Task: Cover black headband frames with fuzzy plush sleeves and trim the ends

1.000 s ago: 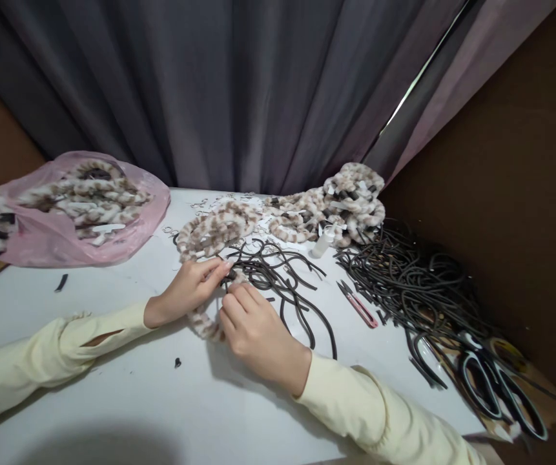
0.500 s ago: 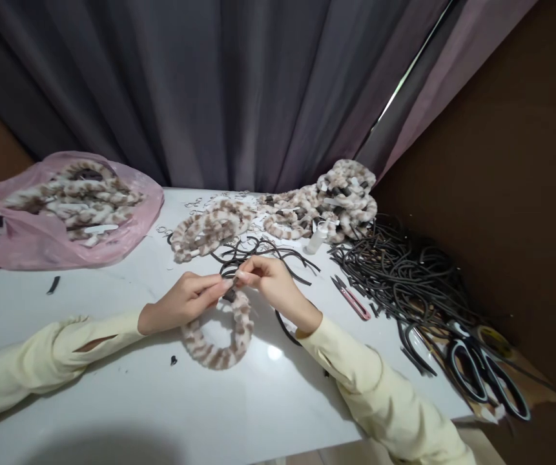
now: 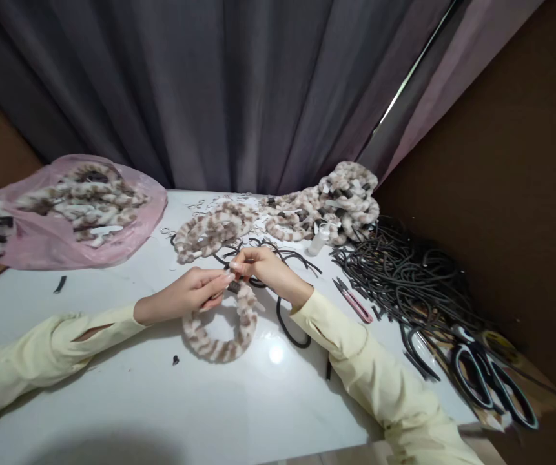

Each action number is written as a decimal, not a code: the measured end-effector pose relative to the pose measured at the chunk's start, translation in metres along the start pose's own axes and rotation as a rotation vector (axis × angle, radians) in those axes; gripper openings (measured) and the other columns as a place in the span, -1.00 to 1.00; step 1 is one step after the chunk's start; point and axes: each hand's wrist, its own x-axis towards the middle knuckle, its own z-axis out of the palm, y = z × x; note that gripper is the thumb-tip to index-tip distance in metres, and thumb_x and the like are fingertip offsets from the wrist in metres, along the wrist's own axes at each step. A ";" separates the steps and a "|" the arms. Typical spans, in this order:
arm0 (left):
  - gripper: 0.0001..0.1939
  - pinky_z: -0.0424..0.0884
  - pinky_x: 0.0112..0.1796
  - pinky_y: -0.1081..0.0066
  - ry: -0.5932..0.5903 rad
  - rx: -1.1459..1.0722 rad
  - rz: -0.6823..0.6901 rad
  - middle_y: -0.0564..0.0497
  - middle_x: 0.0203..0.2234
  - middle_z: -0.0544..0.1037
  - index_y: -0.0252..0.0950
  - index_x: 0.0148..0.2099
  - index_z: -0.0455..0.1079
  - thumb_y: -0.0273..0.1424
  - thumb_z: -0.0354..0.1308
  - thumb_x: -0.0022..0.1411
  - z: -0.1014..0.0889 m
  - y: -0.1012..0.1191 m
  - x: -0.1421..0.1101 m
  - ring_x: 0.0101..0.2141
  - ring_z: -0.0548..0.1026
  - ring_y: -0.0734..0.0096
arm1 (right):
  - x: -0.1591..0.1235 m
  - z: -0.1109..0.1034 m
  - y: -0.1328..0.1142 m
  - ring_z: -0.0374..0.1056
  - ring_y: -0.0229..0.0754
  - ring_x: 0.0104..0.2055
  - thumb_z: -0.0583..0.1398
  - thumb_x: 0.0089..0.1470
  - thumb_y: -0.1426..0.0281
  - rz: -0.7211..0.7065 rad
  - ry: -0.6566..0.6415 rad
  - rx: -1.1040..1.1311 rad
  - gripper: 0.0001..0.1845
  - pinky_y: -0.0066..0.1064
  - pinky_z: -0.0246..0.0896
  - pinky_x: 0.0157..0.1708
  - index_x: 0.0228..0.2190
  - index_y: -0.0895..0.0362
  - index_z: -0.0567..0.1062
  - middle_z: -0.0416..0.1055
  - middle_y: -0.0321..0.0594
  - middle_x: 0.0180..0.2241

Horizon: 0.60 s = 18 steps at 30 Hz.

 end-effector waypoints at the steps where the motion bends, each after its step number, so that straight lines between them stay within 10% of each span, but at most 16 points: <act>1: -0.59 0.11 -0.59 0.56 0.001 -0.043 -0.026 0.16 -0.72 0.24 -0.31 -0.54 0.11 -0.18 -0.14 0.28 -0.003 0.000 0.002 -0.68 0.15 0.64 | 0.003 -0.001 -0.006 0.19 -0.33 -0.51 0.26 -0.15 0.23 -0.020 0.013 -0.037 -0.70 -0.48 0.08 -0.46 -0.59 0.21 0.35 0.32 -0.31 -0.57; 9: -0.59 0.02 -0.65 0.55 0.103 -0.348 -0.105 0.15 -0.80 0.25 -0.33 -0.60 0.13 -0.24 -0.04 0.24 -0.009 -0.001 0.008 -0.75 0.10 0.66 | 0.016 -0.002 -0.019 0.26 -0.23 -0.40 0.14 0.00 0.35 -0.202 0.075 -0.600 -0.83 -0.41 0.10 -0.35 -0.50 0.21 0.41 0.36 -0.25 -0.50; 14: -0.62 0.00 -0.70 0.60 0.255 -0.682 -0.232 0.13 -0.82 0.22 -0.35 -0.63 0.16 -0.34 0.01 0.21 -0.005 -0.010 0.014 -0.77 0.11 0.67 | -0.001 0.013 -0.024 0.19 -0.03 -0.02 0.09 0.06 0.40 -0.486 0.461 -0.877 -0.75 -0.25 0.06 -0.07 -0.20 0.23 0.36 0.24 0.06 -0.02; 18: -0.65 -0.07 -0.76 0.65 0.357 -1.094 -0.395 0.18 -0.80 0.14 -0.34 -0.63 0.10 -0.48 0.00 0.20 -0.012 -0.015 0.023 -0.79 0.08 0.72 | -0.016 0.031 -0.035 0.32 -0.16 -0.37 -0.01 0.15 0.38 -0.307 0.312 -0.883 -0.78 -0.39 0.14 -0.32 -0.32 0.16 0.42 0.41 -0.15 -0.42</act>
